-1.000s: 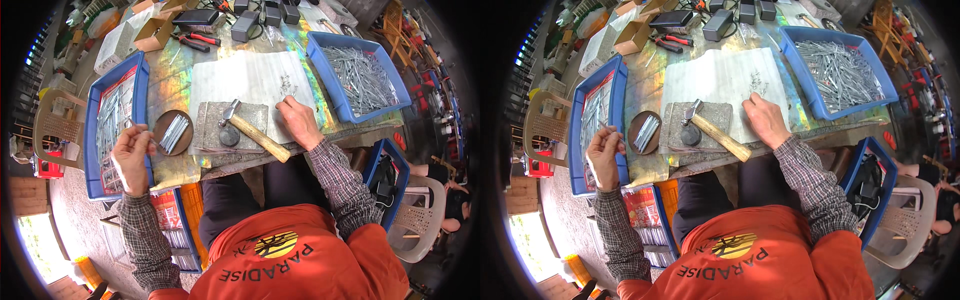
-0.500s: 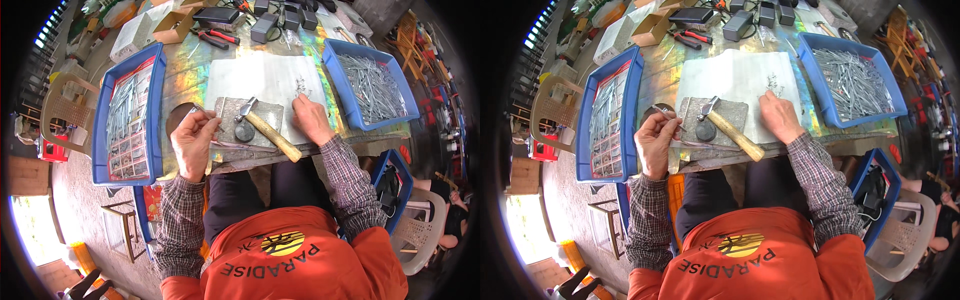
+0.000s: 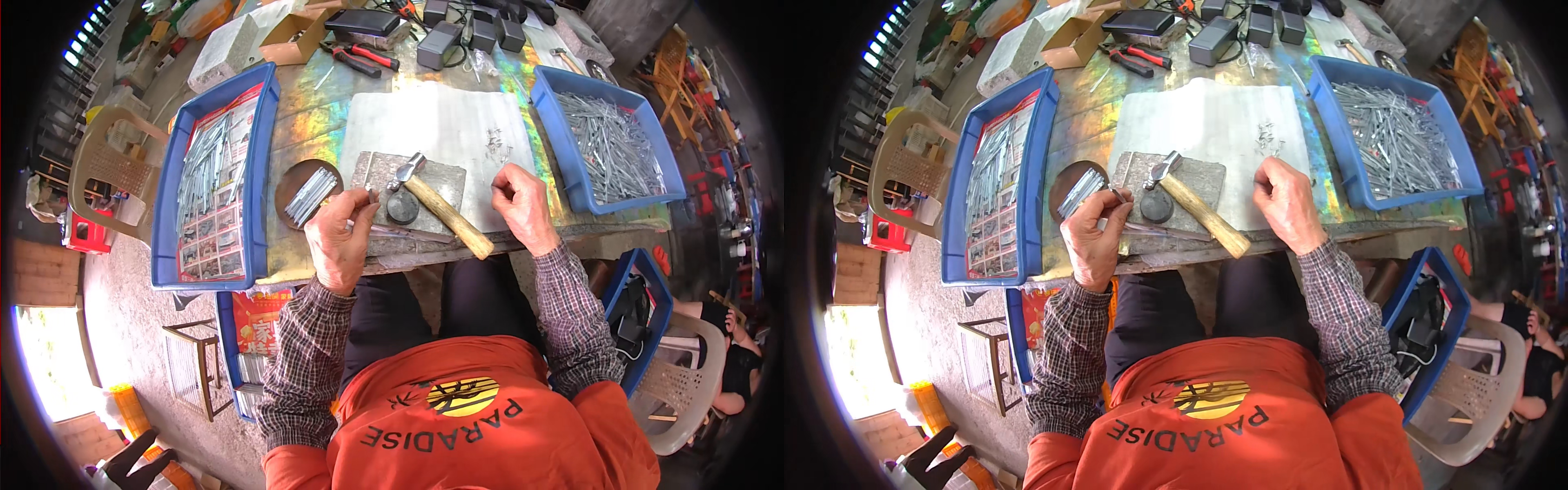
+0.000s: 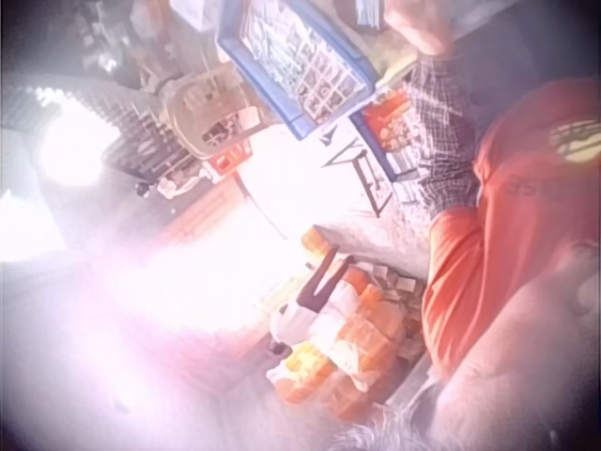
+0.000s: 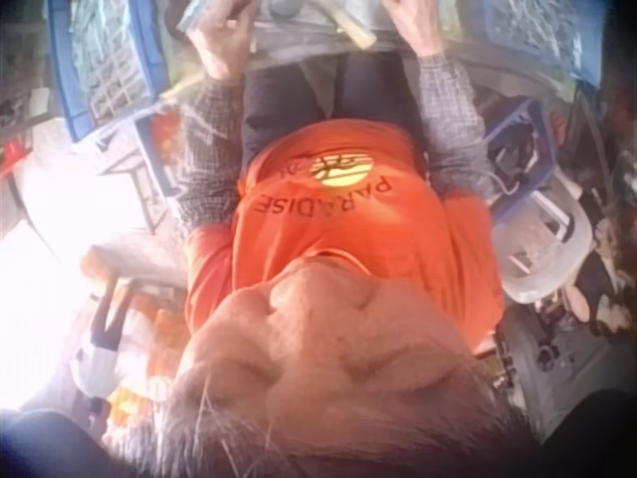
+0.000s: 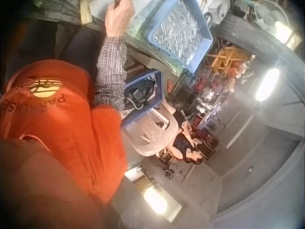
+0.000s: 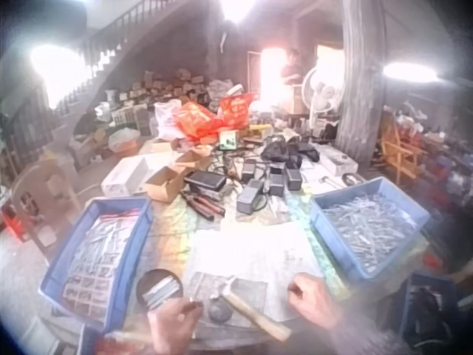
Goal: The person assembles metal components by inserting pins into metal strips, hammering them securely on a metal block with a hammer, and placing the finished strips into a round dish.
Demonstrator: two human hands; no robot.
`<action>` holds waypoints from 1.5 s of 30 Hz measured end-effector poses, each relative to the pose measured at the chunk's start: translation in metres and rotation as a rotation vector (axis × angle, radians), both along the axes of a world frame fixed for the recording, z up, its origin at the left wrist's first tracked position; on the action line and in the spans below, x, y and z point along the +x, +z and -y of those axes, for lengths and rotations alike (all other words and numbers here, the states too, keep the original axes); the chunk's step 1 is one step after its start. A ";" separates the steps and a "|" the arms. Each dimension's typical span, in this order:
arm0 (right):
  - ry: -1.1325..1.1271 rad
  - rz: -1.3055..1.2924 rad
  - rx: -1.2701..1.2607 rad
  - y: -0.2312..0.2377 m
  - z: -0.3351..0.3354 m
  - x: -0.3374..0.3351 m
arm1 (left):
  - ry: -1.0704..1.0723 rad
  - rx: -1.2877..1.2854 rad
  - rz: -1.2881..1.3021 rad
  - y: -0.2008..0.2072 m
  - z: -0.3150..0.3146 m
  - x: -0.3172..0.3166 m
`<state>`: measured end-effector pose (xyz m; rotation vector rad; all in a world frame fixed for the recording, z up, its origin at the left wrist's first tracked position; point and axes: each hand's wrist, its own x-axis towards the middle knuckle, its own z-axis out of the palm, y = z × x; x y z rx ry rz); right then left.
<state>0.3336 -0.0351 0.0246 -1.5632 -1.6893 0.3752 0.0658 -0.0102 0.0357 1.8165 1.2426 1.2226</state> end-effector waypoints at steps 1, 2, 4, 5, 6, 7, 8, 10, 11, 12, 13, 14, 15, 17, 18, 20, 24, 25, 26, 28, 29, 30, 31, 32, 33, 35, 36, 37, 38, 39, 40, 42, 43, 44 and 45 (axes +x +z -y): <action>0.000 -0.042 -0.008 -0.003 0.000 0.001 | 0.006 0.036 -0.034 0.000 0.000 0.000; 0.000 -0.084 -0.015 -0.007 0.000 0.002 | 0.002 0.037 -0.029 0.000 0.001 -0.001; -0.013 -0.161 -0.011 -0.011 0.000 0.000 | 0.029 -0.003 -0.030 0.001 0.002 -0.001; -0.022 -0.243 -0.008 -0.012 0.000 -0.001 | 0.022 -0.001 -0.024 0.002 0.002 0.000; -0.032 -0.279 -0.004 -0.013 0.000 0.000 | 0.022 0.005 -0.007 0.002 0.002 0.001; -0.035 -0.276 -0.003 -0.012 0.001 -0.001 | 0.026 0.010 0.007 0.003 0.003 0.000; -0.019 -0.219 0.036 -0.010 0.003 -0.001 | 0.022 0.008 0.042 -0.001 0.002 -0.001; -0.001 -0.162 0.072 -0.007 0.006 0.000 | 0.031 -0.020 0.116 -0.005 0.001 -0.001; -0.001 -0.167 0.056 -0.006 0.008 0.000 | 0.043 -0.049 0.188 -0.007 0.001 -0.001; -0.001 -0.173 0.040 -0.004 0.010 0.000 | 0.059 -0.096 0.205 -0.004 0.001 -0.001; 0.004 -0.175 0.038 0.001 0.013 -0.003 | 0.064 -0.097 0.202 -0.003 0.002 -0.002; -0.001 -0.245 0.019 0.008 0.017 -0.008 | 0.027 -0.145 0.341 -0.001 0.004 -0.001; -0.005 -0.316 -0.001 0.013 0.021 -0.011 | -0.009 -0.192 0.479 0.001 0.006 -0.001; -0.005 -0.324 0.011 0.020 0.028 -0.016 | -0.032 -0.245 0.545 0.008 0.009 0.001; 0.009 -0.323 0.031 0.025 0.031 -0.020 | -0.057 -0.298 0.612 0.009 0.012 0.002; 0.017 -0.315 0.071 0.033 0.038 -0.027 | -0.088 -0.335 0.695 0.009 0.015 0.006; 0.132 -0.481 -0.014 0.045 0.050 -0.060 | -0.180 -0.423 0.871 0.006 0.026 0.014; 0.166 -0.513 -0.041 0.044 0.052 -0.067 | -0.209 -0.465 0.929 0.007 0.030 0.016; 0.193 -0.562 -0.031 0.045 0.053 -0.075 | -0.215 -0.516 0.953 0.009 0.033 0.018; 0.234 -0.635 -0.014 0.044 0.052 -0.083 | -0.226 -0.542 0.992 0.010 0.037 0.021; 0.244 -0.652 0.017 0.044 0.052 -0.087 | -0.238 -0.567 1.031 0.010 0.039 0.022; 0.245 -0.650 0.016 0.043 0.052 -0.089 | -0.252 -0.576 1.045 0.011 0.041 0.022; 0.245 -0.642 0.031 0.041 0.052 -0.091 | -0.250 -0.575 1.048 0.011 0.043 0.022; 0.245 -0.635 0.046 0.039 0.052 -0.093 | -0.254 -0.591 1.080 0.010 0.044 0.022; 0.248 -0.634 0.043 0.037 0.052 -0.094 | -0.259 -0.606 1.112 0.009 0.045 0.022; 0.230 -0.656 0.032 0.035 0.053 -0.095 | -0.270 -0.613 1.135 0.009 0.047 0.023; 0.230 -0.654 0.031 0.035 0.054 -0.095 | -0.281 -0.620 1.155 0.009 0.047 0.024; 0.228 -0.655 0.039 0.035 0.054 -0.096 | -0.280 -0.620 1.157 0.009 0.048 0.024; 0.227 -0.656 0.047 0.035 0.054 -0.096 | -0.282 -0.636 1.163 0.010 0.048 0.023; 0.228 -0.656 0.045 0.035 0.055 -0.097 | -0.285 -0.652 1.169 0.010 0.049 0.023; 0.220 -0.661 0.047 0.035 0.055 -0.097 | -0.283 -0.651 1.170 0.011 0.049 0.023; 0.215 -0.667 0.047 0.034 0.056 -0.099 | -0.284 -0.672 1.195 0.011 0.050 0.023; 0.206 -0.659 0.052 0.034 0.056 -0.098 | -0.285 -0.672 1.197 0.011 0.050 0.023; 0.197 -0.650 0.058 0.035 0.057 -0.098 | -0.295 -0.676 1.208 0.010 0.050 0.023; 0.196 -0.649 0.059 0.034 0.057 -0.098 | -0.304 -0.681 1.218 0.011 0.050 0.024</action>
